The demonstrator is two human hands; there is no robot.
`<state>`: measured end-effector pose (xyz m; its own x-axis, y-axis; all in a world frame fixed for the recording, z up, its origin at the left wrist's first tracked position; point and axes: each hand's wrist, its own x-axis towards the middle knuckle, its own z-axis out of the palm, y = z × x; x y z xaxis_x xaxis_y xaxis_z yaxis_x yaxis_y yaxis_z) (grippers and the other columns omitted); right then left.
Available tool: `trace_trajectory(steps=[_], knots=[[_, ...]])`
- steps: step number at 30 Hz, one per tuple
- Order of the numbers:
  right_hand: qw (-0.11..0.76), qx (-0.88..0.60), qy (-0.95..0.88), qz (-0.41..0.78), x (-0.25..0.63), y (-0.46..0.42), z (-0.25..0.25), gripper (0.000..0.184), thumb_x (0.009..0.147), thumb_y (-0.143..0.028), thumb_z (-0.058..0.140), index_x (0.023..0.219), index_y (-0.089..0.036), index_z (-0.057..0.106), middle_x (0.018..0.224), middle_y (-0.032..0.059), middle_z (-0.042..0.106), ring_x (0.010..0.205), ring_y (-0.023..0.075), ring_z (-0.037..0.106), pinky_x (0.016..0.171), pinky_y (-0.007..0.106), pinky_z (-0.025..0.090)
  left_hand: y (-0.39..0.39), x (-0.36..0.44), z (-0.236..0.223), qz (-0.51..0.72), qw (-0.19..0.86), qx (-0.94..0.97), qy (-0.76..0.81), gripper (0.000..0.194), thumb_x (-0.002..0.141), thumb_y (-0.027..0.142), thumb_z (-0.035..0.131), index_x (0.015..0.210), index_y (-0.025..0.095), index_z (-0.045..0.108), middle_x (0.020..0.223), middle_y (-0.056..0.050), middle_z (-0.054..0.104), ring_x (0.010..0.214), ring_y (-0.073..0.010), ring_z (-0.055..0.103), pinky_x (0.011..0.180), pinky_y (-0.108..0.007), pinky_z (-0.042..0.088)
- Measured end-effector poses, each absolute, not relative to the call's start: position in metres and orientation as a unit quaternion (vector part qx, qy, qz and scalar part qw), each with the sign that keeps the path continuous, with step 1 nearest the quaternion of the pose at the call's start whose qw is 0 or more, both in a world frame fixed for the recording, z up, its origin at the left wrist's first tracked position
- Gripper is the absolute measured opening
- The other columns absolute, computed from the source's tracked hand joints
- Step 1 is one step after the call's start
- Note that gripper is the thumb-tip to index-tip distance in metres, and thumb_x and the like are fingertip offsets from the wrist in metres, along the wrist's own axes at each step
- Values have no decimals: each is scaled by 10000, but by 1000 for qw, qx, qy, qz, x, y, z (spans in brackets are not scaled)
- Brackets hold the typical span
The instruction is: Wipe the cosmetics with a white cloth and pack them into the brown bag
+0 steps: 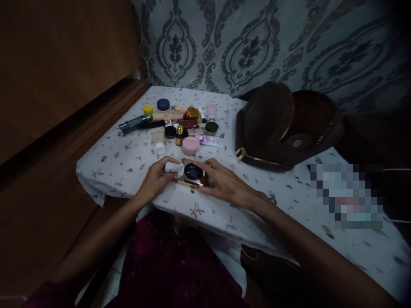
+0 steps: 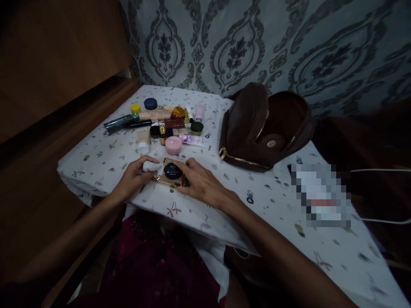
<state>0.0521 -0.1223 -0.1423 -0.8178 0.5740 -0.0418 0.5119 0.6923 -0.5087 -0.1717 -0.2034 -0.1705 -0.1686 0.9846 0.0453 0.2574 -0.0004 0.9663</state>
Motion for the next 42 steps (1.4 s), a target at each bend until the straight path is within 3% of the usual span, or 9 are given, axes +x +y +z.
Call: trace_trajectory(steps=[5, 8, 13, 16, 22, 25, 30, 36, 42], knots=[[72, -417, -897, 126, 45, -137, -154, 817, 799, -641, 698, 1491, -284, 451, 1082, 147, 612, 860, 330, 643, 726, 449, 528, -201, -173, -171, 476, 369, 523, 603, 262, 744, 211, 601, 1001, 186, 645, 690, 39, 598, 605, -127, 556, 549, -220, 406], [80, -425, -897, 90, 41, -142, -158, 933, 743, -759, 674, 1493, -260, 432, 1093, 168, 660, 820, 335, 664, 696, 444, 514, -200, -174, -170, 486, 380, 520, 590, 250, 740, 205, 610, 988, 187, 641, 725, 31, 625, 597, -119, 552, 539, -215, 412], [28, -366, -911, 188, 46, -128, -145, 819, 765, -595, 743, 1460, -283, 440, 934, 69, 728, 780, 282, 685, 653, 363, 485, -197, -176, -170, 464, 403, 509, 603, 286, 755, 193, 605, 1039, 200, 633, 652, 51, 610, 459, -91, 434, 438, -208, 322], [17, -337, -908, 249, 50, -119, -139, 697, 823, -474, 714, 1437, -278, 450, 847, 23, 702, 745, 244, 668, 659, 349, 487, -195, -176, -170, 482, 390, 514, 592, 254, 739, 194, 619, 991, 197, 647, 698, 43, 602, 547, -104, 499, 496, -206, 380], [67, -410, -892, 179, 40, -126, -148, 646, 732, -529, 786, 1259, -229, 560, 1185, 110, 586, 975, 300, 646, 711, 382, 522, -197, -168, -169, 484, 401, 517, 581, 259, 732, 185, 610, 989, 190, 644, 739, 42, 605, 638, -121, 559, 581, -212, 449], [81, -443, -879, 155, 32, -133, -156, 635, 708, -565, 792, 1154, -171, 570, 1208, 143, 545, 1031, 337, 622, 729, 417, 540, -199, -165, -169, 493, 390, 530, 569, 269, 733, 169, 591, 995, 185, 646, 816, 23, 654, 712, -135, 593, 628, -220, 478], [88, -398, -897, 171, 39, -134, -156, 851, 755, -559, 757, 1421, -159, 410, 1211, 160, 545, 1085, 370, 588, 823, 495, 544, -198, -167, -167, 481, 401, 520, 581, 269, 731, 196, 611, 997, 177, 648, 708, 39, 617, 626, -125, 560, 561, -208, 432], [72, -272, -930, 237, 60, -125, -146, 723, 900, -352, 620, 1548, -317, 301, 1203, 100, 536, 1018, 275, 608, 874, 406, 537, -196, -169, -167, 475, 411, 514, 584, 273, 737, 218, 618, 1006, 185, 642, 725, 37, 618, 623, -123, 541, 563, -215, 420], [50, -373, -912, 161, 54, -130, -148, 804, 855, -543, 680, 1550, -298, 360, 1109, 109, 556, 909, 288, 612, 765, 395, 520, -195, -172, -172, 471, 386, 518, 600, 267, 726, 215, 619, 990, 196, 651, 697, 39, 597, 631, -132, 523, 573, -221, 406]])
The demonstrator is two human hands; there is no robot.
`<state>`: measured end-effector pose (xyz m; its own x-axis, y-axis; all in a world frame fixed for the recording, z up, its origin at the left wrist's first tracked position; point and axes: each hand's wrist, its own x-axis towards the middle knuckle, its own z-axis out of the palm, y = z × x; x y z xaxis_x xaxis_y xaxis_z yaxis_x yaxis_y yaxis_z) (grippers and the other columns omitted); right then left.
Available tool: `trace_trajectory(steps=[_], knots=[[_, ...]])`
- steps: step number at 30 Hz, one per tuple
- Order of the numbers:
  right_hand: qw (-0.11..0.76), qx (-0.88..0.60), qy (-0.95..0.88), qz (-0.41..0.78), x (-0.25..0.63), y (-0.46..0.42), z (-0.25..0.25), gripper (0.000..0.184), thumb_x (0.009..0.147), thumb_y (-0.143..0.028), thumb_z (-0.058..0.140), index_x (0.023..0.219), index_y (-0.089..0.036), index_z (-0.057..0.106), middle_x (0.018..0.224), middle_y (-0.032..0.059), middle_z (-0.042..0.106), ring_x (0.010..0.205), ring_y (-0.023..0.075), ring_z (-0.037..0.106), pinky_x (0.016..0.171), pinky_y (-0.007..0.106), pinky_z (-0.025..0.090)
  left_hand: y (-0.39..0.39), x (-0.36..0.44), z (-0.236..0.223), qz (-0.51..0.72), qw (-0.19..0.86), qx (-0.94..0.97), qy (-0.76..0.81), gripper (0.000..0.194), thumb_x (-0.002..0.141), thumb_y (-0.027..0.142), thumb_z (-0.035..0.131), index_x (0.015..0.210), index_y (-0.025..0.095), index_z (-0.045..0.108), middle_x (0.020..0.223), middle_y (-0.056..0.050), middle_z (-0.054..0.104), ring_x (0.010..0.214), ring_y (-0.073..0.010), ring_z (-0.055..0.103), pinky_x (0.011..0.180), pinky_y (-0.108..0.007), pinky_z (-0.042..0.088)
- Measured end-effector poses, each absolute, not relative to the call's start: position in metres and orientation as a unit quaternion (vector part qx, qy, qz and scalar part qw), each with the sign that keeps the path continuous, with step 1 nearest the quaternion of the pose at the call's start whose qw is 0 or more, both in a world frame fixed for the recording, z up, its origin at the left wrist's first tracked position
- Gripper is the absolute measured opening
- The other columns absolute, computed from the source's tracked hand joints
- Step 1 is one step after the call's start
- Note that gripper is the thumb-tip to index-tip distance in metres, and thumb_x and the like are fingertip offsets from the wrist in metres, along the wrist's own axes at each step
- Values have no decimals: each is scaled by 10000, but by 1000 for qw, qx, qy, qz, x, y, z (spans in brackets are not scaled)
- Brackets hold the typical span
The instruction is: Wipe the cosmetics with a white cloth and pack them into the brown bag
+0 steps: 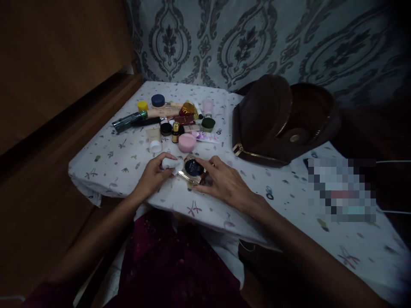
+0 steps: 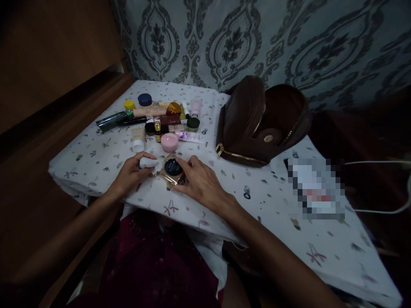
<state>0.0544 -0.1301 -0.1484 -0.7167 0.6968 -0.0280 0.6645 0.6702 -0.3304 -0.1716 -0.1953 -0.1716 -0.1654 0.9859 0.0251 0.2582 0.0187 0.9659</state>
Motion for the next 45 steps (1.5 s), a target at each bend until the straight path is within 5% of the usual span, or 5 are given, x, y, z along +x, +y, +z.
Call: trace_trajectory(steps=[9, 17, 26, 34, 45], knots=[[-31, -412, -903, 115, 44, -131, -136, 940, 789, -675, 703, 1564, -295, 328, 1175, 157, 631, 950, 365, 657, 744, 408, 482, -194, -172, -173, 481, 374, 526, 594, 265, 722, 221, 629, 986, 196, 644, 799, 19, 643, 672, -142, 576, 622, -241, 467], [-51, -326, -914, 236, 50, -99, -128, 831, 784, -418, 766, 1511, -286, 384, 993, 35, 684, 926, 257, 651, 792, 337, 459, -194, -175, -176, 462, 278, 611, 580, 337, 725, 99, 557, 1019, 200, 687, 967, -20, 696, 863, -183, 626, 786, -295, 492], [43, -311, -929, 194, 35, -106, -136, 558, 733, -478, 797, 1161, -187, 591, 1124, 90, 556, 1018, 280, 575, 833, 377, 489, -203, -164, -171, 409, 213, 620, 634, 303, 734, 71, 537, 990, 200, 636, 881, 17, 666, 706, -145, 533, 675, -259, 419], [81, -373, -884, 270, 28, -112, -144, 689, 749, -493, 799, 1337, -212, 574, 1120, 82, 525, 889, 228, 607, 774, 364, 524, -211, -161, -166, 453, 291, 587, 605, 232, 767, 120, 557, 971, 192, 637, 921, 4, 697, 794, -167, 590, 695, -255, 441], [230, -367, -767, 474, 30, -126, -149, 587, 837, -459, 712, 1336, -199, 543, 1192, 110, 641, 968, 232, 658, 830, 395, 567, -214, -149, -135, 505, 152, 634, 565, 348, 793, 33, 523, 1058, 228, 636, 1019, -26, 664, 957, -204, 603, 789, -300, 467]])
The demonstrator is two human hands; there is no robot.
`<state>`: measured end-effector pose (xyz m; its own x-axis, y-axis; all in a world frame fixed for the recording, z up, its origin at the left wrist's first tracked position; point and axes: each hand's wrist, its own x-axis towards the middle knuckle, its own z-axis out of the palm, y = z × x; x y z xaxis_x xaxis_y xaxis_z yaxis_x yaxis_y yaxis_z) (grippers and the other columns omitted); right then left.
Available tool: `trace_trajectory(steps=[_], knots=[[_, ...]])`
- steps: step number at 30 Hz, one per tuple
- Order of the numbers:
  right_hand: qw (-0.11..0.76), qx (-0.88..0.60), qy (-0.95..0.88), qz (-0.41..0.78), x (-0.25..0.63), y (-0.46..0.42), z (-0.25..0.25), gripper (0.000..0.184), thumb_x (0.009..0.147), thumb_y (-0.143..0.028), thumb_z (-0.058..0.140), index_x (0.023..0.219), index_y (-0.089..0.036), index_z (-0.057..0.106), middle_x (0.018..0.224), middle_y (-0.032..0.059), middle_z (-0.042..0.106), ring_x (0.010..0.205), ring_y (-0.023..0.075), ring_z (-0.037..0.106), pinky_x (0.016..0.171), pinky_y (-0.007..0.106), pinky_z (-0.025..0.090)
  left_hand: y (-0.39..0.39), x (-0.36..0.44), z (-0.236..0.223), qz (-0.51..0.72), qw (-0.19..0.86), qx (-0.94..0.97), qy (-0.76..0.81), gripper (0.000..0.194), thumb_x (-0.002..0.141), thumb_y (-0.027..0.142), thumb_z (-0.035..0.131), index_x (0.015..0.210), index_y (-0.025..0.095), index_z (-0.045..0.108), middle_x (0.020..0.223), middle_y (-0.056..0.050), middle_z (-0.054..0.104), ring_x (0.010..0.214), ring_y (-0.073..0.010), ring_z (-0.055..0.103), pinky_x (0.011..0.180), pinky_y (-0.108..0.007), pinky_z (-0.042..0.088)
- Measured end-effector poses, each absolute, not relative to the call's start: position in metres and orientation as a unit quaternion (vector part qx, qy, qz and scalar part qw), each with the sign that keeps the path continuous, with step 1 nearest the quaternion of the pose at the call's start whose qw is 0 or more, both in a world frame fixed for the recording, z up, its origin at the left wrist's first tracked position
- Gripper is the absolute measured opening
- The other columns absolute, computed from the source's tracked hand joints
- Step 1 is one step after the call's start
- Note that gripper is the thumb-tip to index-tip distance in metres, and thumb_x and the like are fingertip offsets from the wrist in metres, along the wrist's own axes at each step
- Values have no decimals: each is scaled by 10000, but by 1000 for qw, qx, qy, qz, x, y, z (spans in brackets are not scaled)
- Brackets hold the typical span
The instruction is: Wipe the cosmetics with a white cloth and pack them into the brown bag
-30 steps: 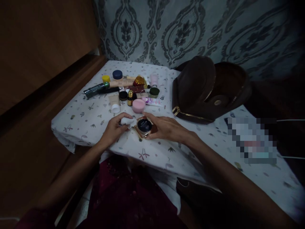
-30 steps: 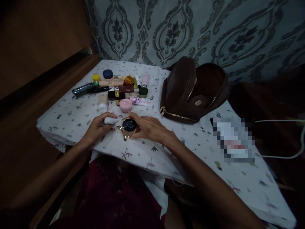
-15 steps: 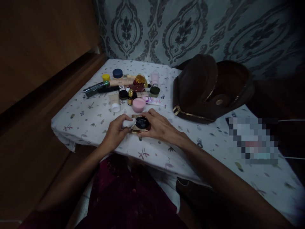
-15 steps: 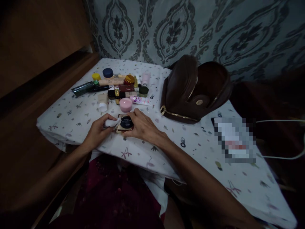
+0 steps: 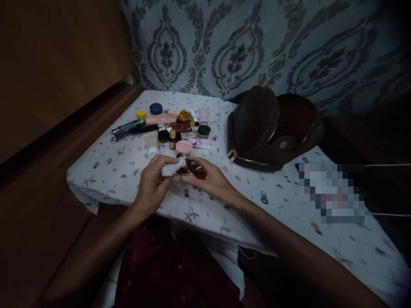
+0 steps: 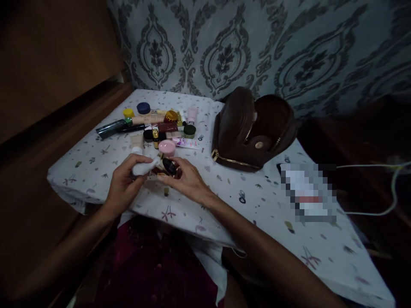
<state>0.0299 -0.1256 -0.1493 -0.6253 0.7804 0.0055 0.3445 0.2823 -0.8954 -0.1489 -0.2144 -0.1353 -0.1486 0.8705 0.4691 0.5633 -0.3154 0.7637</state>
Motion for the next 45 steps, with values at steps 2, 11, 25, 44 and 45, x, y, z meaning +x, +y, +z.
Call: trace_trajectory(steps=[2, 11, 25, 44, 45], knots=[[221, -331, -745, 536, 32, -132, -146, 540, 930, -422, 602, 1408, -214, 461, 1196, 108, 653, 973, 220, 671, 800, 369, 582, -212, -146, -130, 510, 150, 636, 559, 345, 801, 35, 530, 1059, 241, 631, 1027, -26, 666, 969, -209, 607, 793, -309, 476], [203, -302, -590, 720, 43, -141, -154, 354, 888, -533, 636, 943, -199, 530, 835, 34, 669, 708, 182, 704, 682, 365, 606, -199, -136, -137, 458, 165, 686, 541, 432, 747, -20, 495, 1073, 228, 631, 1023, -32, 656, 961, -205, 613, 820, -328, 498], [218, -445, -717, 490, 73, -124, -168, 910, 660, -402, 850, 1427, -178, 414, 1021, 64, 628, 716, 180, 618, 581, 333, 543, -178, -143, -165, 371, 180, 705, 577, 380, 757, -14, 521, 1044, 212, 625, 1035, -39, 671, 1000, -226, 629, 873, -365, 500], [212, -459, -745, 436, 81, -132, -168, 693, 642, -231, 797, 1257, -140, 492, 912, 29, 615, 723, 166, 576, 626, 314, 501, -145, -96, -145, 204, 62, 811, 545, 401, 743, -49, 441, 1002, 181, 644, 1010, -93, 604, 1007, -278, 547, 887, -426, 477], [212, -460, -745, 434, 81, -132, -167, 652, 645, -223, 787, 1226, -143, 503, 891, 22, 617, 722, 168, 578, 627, 312, 495, -146, -93, -144, 199, 68, 818, 535, 404, 736, -51, 440, 999, 178, 645, 1006, -92, 605, 998, -275, 547, 876, -421, 476]])
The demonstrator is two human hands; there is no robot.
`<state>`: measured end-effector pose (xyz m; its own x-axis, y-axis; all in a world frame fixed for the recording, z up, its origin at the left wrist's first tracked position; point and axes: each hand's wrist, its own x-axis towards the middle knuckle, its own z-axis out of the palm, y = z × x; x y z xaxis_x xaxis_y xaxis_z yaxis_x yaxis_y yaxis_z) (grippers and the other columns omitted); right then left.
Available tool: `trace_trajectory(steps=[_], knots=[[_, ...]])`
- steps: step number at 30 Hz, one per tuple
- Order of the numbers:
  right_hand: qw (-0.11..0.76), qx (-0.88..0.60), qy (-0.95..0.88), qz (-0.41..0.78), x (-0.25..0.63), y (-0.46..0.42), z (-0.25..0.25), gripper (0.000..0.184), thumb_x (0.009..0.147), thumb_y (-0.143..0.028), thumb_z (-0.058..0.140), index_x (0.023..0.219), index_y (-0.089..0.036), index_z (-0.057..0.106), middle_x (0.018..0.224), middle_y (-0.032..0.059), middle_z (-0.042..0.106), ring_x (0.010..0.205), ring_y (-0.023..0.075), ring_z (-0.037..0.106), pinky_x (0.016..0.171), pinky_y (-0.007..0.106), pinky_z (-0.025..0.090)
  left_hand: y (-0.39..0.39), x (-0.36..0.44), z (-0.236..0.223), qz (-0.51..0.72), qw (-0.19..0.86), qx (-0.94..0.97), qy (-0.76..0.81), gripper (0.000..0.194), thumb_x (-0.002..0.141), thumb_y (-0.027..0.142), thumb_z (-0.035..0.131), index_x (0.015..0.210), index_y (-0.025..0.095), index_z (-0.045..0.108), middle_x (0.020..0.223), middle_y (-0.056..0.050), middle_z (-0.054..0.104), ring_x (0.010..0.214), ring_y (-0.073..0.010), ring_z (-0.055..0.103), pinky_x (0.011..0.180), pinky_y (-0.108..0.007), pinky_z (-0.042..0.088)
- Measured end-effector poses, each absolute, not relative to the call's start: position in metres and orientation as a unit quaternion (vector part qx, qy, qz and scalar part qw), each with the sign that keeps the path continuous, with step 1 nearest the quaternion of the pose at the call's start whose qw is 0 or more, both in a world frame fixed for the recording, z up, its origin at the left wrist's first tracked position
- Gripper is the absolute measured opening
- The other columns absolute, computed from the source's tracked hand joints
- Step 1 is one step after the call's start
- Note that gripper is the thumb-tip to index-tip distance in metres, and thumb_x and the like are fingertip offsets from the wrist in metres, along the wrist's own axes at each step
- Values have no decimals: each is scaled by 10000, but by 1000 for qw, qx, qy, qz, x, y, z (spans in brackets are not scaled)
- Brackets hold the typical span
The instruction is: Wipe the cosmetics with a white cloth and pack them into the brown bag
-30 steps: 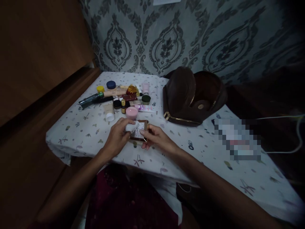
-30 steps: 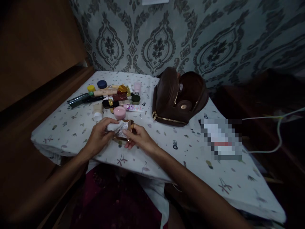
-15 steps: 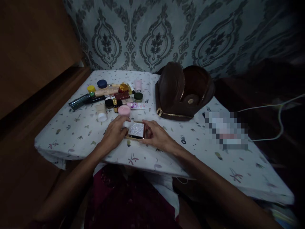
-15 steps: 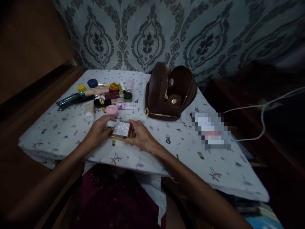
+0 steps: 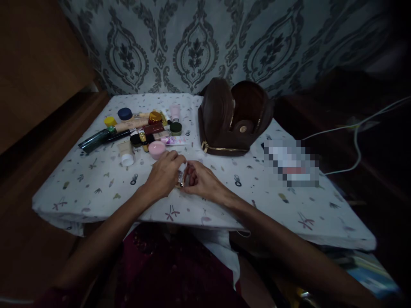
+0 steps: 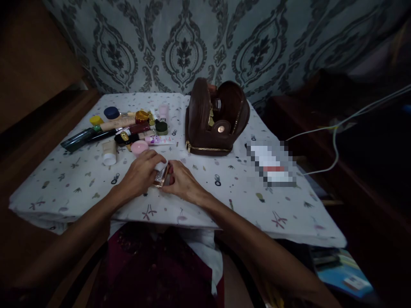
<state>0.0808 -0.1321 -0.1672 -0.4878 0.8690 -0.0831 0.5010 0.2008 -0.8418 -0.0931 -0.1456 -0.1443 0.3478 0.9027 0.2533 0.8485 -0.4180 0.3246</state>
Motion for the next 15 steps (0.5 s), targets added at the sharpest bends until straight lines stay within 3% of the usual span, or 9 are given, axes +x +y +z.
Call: trace_trajectory(steps=[4, 9, 15], knots=[[219, -455, -747, 432, 82, -132, -167, 519, 662, -222, 750, 1129, -160, 533, 833, 3, 619, 710, 163, 588, 640, 304, 478, -149, -87, -139, 201, 122, 839, 490, 434, 688, -59, 452, 981, 196, 645, 969, -62, 604, 953, -254, 541, 841, -398, 473], [261, -432, -746, 433, 84, -129, -175, 659, 621, -266, 811, 1199, -174, 510, 985, 36, 620, 801, 168, 591, 692, 310, 496, -162, -98, -130, 189, 201, 865, 420, 415, 708, -67, 433, 956, 207, 624, 1028, -44, 618, 1012, -232, 555, 899, -396, 477], [251, -425, -738, 460, 84, -130, -177, 632, 633, -235, 792, 1195, -168, 509, 917, 8, 580, 716, 135, 547, 631, 285, 467, -183, -124, -122, 156, 232, 869, 409, 496, 689, -86, 423, 1023, 214, 634, 1097, -47, 622, 1112, -228, 562, 947, -383, 484]])
